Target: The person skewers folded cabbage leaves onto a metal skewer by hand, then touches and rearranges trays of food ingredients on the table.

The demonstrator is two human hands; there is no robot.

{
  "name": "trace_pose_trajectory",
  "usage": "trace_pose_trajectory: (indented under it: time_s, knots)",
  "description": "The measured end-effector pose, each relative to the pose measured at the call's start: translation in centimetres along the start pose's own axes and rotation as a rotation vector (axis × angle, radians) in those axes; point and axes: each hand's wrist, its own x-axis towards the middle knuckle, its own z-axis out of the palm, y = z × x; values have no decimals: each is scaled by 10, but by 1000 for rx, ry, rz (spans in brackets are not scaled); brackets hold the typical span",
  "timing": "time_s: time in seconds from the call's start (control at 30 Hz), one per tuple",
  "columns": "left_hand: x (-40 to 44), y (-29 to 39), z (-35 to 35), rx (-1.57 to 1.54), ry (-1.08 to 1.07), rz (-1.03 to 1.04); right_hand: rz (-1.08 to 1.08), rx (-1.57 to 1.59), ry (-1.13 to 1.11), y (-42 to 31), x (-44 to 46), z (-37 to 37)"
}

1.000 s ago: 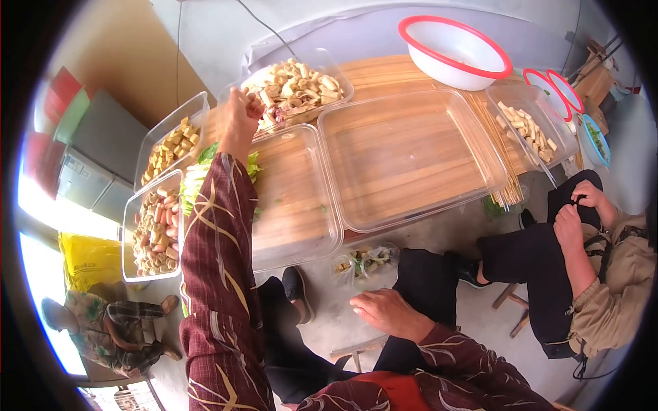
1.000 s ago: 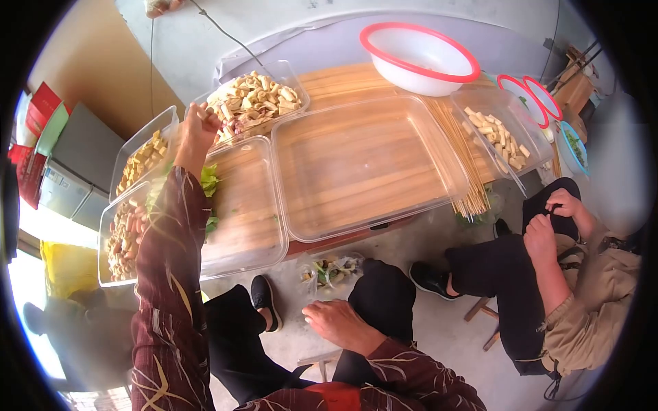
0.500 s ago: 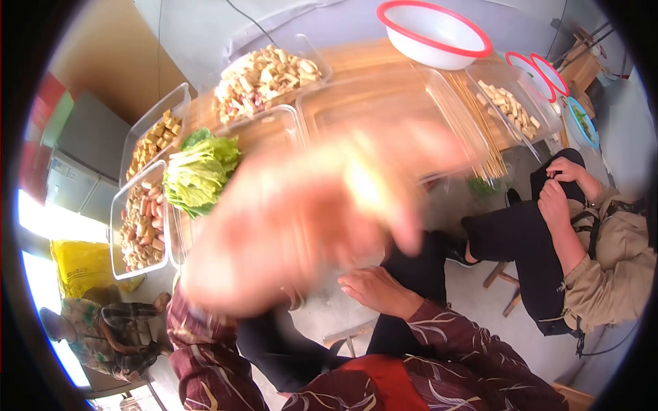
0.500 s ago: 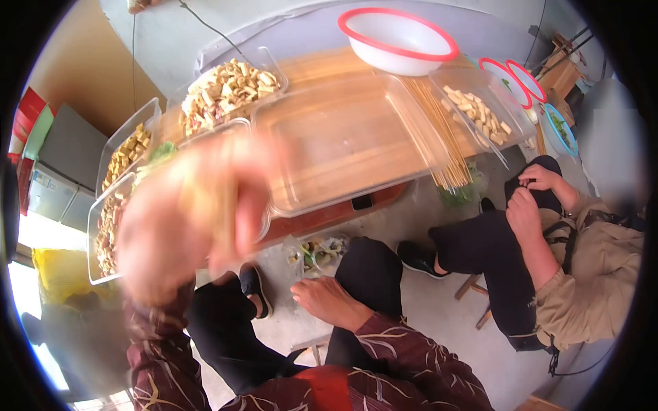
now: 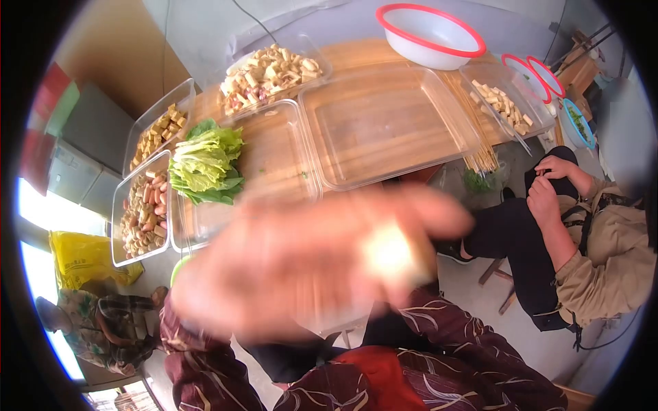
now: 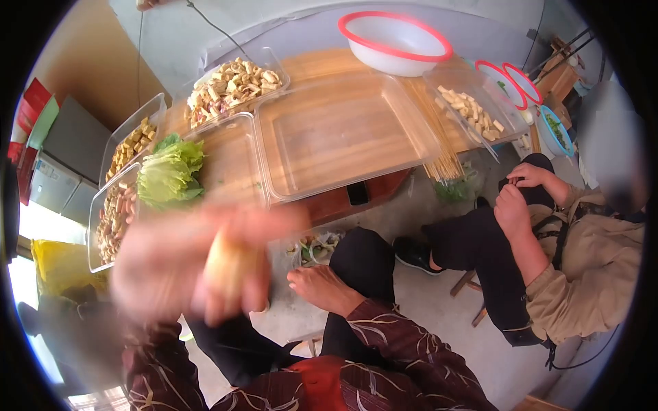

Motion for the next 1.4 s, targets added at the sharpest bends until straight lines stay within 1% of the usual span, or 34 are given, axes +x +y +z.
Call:
trace_pose_trajectory:
  time_s: [0.03, 0.07, 0.1, 0.13, 0.2, 0.23, 0.3, 0.4, 0.47, 0.53, 0.6, 0.67, 0.73, 0.77, 0.8, 0.83, 0.87, 0.93, 0.97, 1.0, 1.07, 1.13, 1.2, 1.33, 1.4]
  knots:
    - [12, 1, -22, 83, 103, 14, 29, -10, -36, 0, 0, -1]
    - [29, -4, -56, 681, 176, 186, 27, -23, -49, -1, 1, -2]
    - [53, -14, -96, 708, 304, 258, 21, -16, -44, 1, 1, 1]
    - [73, -12, -136, 515, 328, 239, 15, -11, -43, 4, 0, 5]
    - [104, -1, -188, 444, 434, 346, -18, -26, -18, 3, -1, 7]
    - [110, 1, -202, 447, 430, 351, -47, -33, 11, 2, -1, 8]
    - [119, 0, -219, 204, 644, 467, -44, -40, 11, 0, -1, 11]
    - [102, -41, -207, 287, 682, 551, -36, -65, 4, -2, -1, 7]
    - [62, -73, -183, 492, 650, 507, -30, -78, -4, -4, -1, 9]
    - [26, -117, -149, 610, 717, 431, 49, -141, -118, -2, -2, 11]
    - [-3, -177, -133, 850, 732, 538, 28, -137, -143, -4, -2, 10]
    - [-24, -210, -104, 686, 769, 373, 6, -132, -166, -8, 0, 12]
    - [-36, -231, -90, 586, 762, 273, 79, -165, -238, -13, 3, 14]
    - [-39, -241, -89, 618, 760, 254, 66, -173, -248, -17, 5, 16]
    - [-40, -251, -89, 651, 755, 234, 118, -140, -249, -21, 7, 17]
    - [-36, -258, -87, 678, 742, 428, 172, -106, -248, -24, 9, 19]
    - [-35, -265, -93, 986, 712, 448, 165, -113, -253, -23, 9, 24]
    - [-28, -274, -83, 1080, 658, 560, 25, -118, -15, -6, 5, 46]
    - [-28, -272, -79, 1143, 600, 552, -115, -78, 136, 14, 4, 66]
    - [-28, -274, -76, 1138, 606, 552, -166, -117, 166, 15, 2, 70]
    - [-26, -278, -76, 1265, 550, 571, -238, -206, 151, 19, -4, 76]
    - [-24, -279, -81, 1226, 531, 560, -288, -282, 131, 18, -7, 75]
    - [-22, -278, -83, 1183, 531, 452, -332, -342, 132, 17, -8, 79]
    - [-17, -277, -86, 1130, 583, 435, -407, -434, 149, 23, -7, 87]
    - [-16, -275, -86, 1087, 612, 264, -452, -477, 161, 26, -6, 93]
